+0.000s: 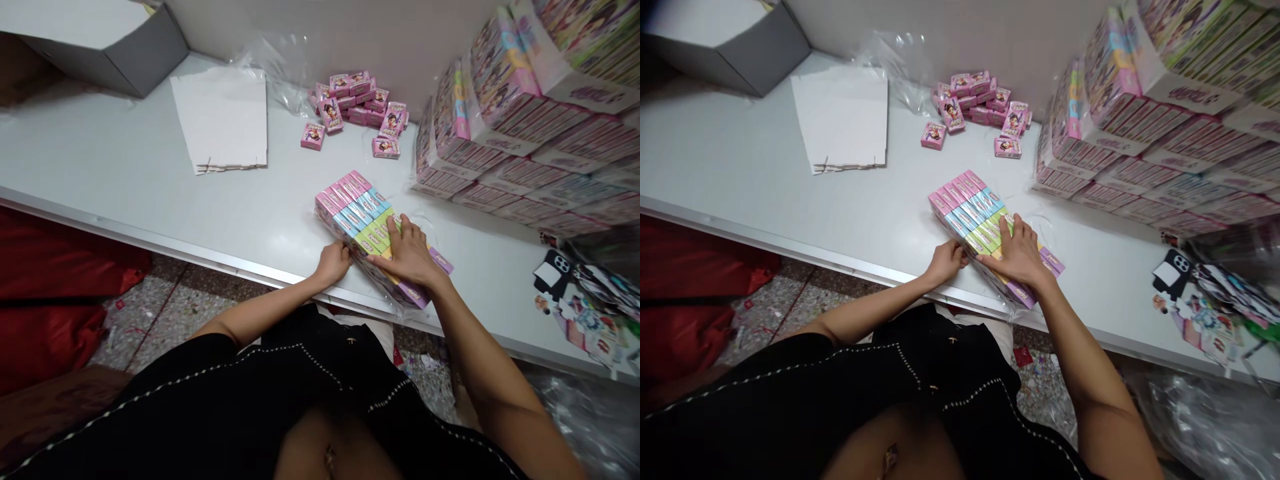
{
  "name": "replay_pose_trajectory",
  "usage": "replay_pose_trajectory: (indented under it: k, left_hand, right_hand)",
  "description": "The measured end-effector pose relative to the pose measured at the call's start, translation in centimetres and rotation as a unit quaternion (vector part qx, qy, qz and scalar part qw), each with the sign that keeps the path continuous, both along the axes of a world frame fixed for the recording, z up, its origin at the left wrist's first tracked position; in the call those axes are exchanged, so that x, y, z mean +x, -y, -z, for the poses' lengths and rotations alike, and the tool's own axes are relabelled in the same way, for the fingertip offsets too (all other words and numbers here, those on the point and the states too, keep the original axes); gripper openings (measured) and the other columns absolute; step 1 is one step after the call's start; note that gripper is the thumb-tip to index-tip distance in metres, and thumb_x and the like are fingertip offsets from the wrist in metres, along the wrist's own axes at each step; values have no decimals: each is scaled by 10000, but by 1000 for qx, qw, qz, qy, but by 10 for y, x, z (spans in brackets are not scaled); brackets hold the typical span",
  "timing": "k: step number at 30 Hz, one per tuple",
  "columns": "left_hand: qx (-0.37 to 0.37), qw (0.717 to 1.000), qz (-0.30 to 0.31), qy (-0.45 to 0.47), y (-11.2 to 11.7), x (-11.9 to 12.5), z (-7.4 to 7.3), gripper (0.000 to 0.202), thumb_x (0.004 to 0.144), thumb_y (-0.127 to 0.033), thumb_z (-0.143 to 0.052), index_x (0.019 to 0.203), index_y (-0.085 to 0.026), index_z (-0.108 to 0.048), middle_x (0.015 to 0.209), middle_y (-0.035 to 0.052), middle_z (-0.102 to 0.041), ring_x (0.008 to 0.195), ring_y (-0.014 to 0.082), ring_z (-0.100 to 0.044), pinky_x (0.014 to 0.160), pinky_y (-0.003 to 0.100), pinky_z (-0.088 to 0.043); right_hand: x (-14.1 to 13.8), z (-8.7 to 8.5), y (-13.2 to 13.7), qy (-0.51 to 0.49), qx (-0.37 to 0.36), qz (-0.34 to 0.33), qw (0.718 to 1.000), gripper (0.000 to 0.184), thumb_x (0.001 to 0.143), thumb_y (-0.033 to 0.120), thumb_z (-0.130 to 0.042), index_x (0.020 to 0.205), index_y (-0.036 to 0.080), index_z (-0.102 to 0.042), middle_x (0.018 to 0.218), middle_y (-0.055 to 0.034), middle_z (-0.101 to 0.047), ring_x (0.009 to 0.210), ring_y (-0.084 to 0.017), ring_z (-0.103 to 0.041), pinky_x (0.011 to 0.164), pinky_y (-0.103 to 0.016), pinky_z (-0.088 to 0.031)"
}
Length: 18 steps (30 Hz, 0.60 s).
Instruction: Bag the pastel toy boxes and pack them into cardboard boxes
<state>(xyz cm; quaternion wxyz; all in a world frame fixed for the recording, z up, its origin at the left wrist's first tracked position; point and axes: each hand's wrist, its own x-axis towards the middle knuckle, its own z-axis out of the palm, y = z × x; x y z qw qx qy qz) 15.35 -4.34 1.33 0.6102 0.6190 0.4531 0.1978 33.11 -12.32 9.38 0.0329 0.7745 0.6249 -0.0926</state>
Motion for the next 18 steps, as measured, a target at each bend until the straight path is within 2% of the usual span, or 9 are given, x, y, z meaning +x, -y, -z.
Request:
replay_pose_trajectory:
  k: [1, 3, 5, 7, 10, 13, 15, 18]
  left_hand:
    - [24, 1000, 0, 4, 10, 1, 0, 90, 869, -178, -549, 923, -187, -621, 763, 79, -688, 835, 264, -705, 870, 398, -548]
    - [61, 998, -1, 9, 28, 5, -1, 302, 897, -200, -492, 1181, -159, -584, 1004, 137, -693, 1024, 290, -667, 977, 430, -506]
    - [84, 996, -9, -4, 43, 12, -2, 483, 915, -207, -436, 1388, -112, -440, 1220, 195, -612, 1175, 312, -591, 1056, 456, -453]
    - [89, 996, -18, -23, 53, 16, -2, 571, 931, -226, -395, 1474, -64, -320, 1311, 237, -533, 1249, 331, -528, 1098, 478, -411]
    - [92, 996, -12, -8, 60, 15, 1, 616, 938, -248, -394, 1511, -65, -263, 1314, 238, -508, 1241, 329, -521, 1100, 486, -409]
    - [78, 997, -2, 28, 60, 7, 7, 587, 919, -228, -439, 1490, -130, -342, 1217, 183, -570, 1119, 288, -588, 1047, 465, -464]
    - [39, 997, -44, 56, 54, 4, 10, 496, 924, -248, -461, 1414, -163, -459, 1183, 153, -601, 1065, 261, -619, 1008, 437, -498]
    - [-37, 979, -169, 103, 36, 3, 8, 397, 963, -344, -467, 1314, -176, -546, 1226, 138, -625, 1107, 245, -625, 976, 400, -521]
  right_hand:
    - [-1, -1, -1, 3, 0, 5, 1000, 1130, 787, 880, -339, 1574, 91, -146, 1592, -271, -144, 1404, -484, -233, 1100, -615, -262]
    - [-3, -2, -2, 9, -1, 15, 1000, 1130, 789, 874, -350, 1573, 83, -158, 1592, -272, -149, 1386, -482, -260, 1093, -610, -272]
    - [-4, -3, -4, 11, -7, 25, 1000, 1135, 788, 872, -358, 1575, 80, -156, 1596, -273, -142, 1381, -485, -266, 1092, -608, -272]
    - [-4, -4, -5, 10, -15, 33, 999, 1146, 784, 874, -363, 1576, 74, -147, 1597, -280, -133, 1387, -493, -258, 1095, -610, -266]
    - [-2, -4, -6, -2, -16, 33, 999, 1166, 769, 890, -364, 1580, 85, -132, 1601, -285, -125, 1396, -506, -246, 1089, -628, -265]
    - [2, -2, -4, -13, -6, 26, 1000, 1173, 755, 903, -375, 1585, 114, -119, 1608, -274, -116, 1407, -512, -239, 1084, -634, -277]
    - [3, -1, -3, -10, 1, 23, 1000, 1165, 760, 898, -381, 1586, 119, -119, 1613, -267, -108, 1415, -508, -236, 1093, -620, -282]
    - [4, 1, 0, -2, 15, 15, 1000, 1126, 783, 876, -379, 1590, 136, -115, 1619, -249, -112, 1412, -502, -248, 1094, -616, -292]
